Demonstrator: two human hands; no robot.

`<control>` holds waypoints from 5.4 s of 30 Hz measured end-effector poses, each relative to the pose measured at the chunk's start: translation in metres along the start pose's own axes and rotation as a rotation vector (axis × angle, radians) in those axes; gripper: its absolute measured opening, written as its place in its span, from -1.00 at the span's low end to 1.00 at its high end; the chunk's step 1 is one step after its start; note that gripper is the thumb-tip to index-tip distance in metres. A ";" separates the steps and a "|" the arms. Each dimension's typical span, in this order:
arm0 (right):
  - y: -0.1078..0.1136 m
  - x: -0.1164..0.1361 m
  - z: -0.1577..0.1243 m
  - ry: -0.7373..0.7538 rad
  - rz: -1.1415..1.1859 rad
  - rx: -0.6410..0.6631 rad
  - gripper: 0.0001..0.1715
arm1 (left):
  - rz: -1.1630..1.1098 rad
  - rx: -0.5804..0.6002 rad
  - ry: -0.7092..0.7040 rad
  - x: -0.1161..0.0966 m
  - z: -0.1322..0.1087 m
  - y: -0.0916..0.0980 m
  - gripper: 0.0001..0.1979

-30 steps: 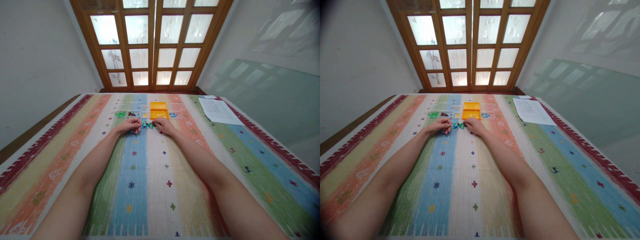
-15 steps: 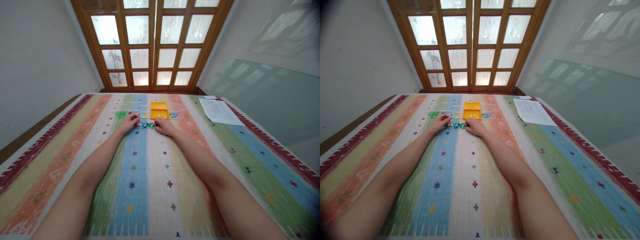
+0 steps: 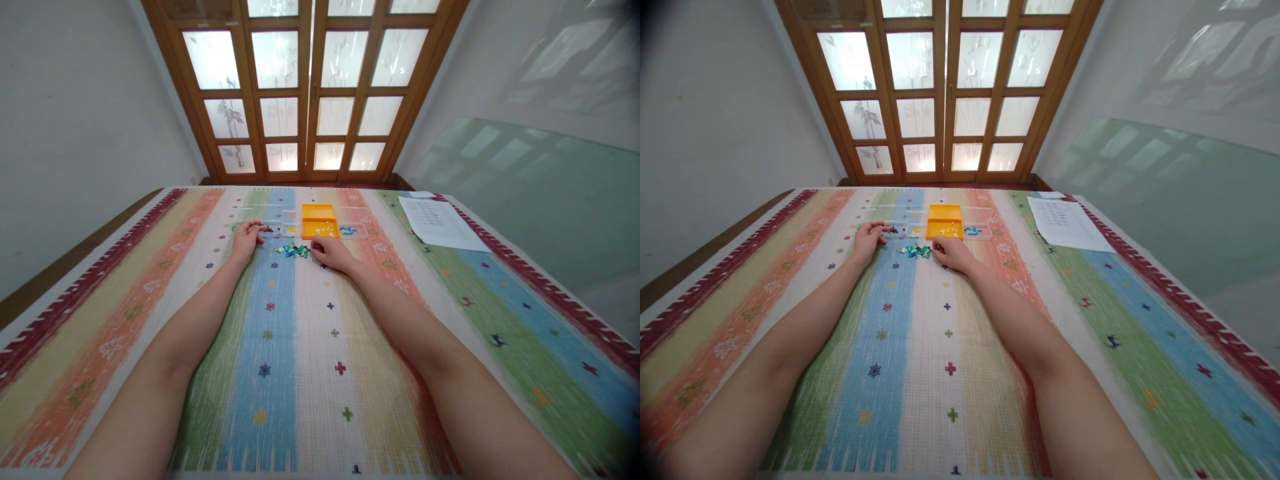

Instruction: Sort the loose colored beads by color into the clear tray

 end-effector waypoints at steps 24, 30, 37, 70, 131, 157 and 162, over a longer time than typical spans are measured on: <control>-0.001 -0.013 0.004 -0.033 0.115 -0.079 -0.77 | 0.484 0.208 -0.286 -0.007 -0.013 -0.015 -0.71; -0.001 -0.012 0.003 -0.057 0.152 -0.068 -0.78 | 0.560 0.245 -0.329 -0.018 -0.020 -0.020 -0.73; 0.000 -0.015 0.005 -0.020 0.016 -0.067 -0.81 | 0.567 0.284 -0.396 -0.017 -0.021 -0.021 -0.72; -0.007 -0.015 0.006 0.074 -0.028 -0.019 -0.76 | 0.735 0.341 -0.396 -0.018 -0.025 -0.025 -0.70; -0.016 0.002 0.005 0.113 -0.070 -0.015 -0.80 | 0.819 0.455 -0.485 -0.014 -0.028 -0.033 -0.72; 0.050 -0.091 -0.009 -0.388 -0.004 -0.632 -0.81 | 0.812 0.470 -0.500 -0.013 -0.029 -0.032 -0.72; 0.048 -0.095 -0.011 -0.406 -0.089 -0.625 -0.73 | 0.851 0.480 -0.545 -0.021 -0.033 -0.037 -0.73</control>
Point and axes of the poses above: each hand's wrist, its own z-axis towards the middle knuckle, its own y-axis out of the back of the hand, x = y × z, the point moved 4 cm from there along z, towards the middle knuckle, and after that the axes turned 1 degree about -z, right-handed, at the moved point
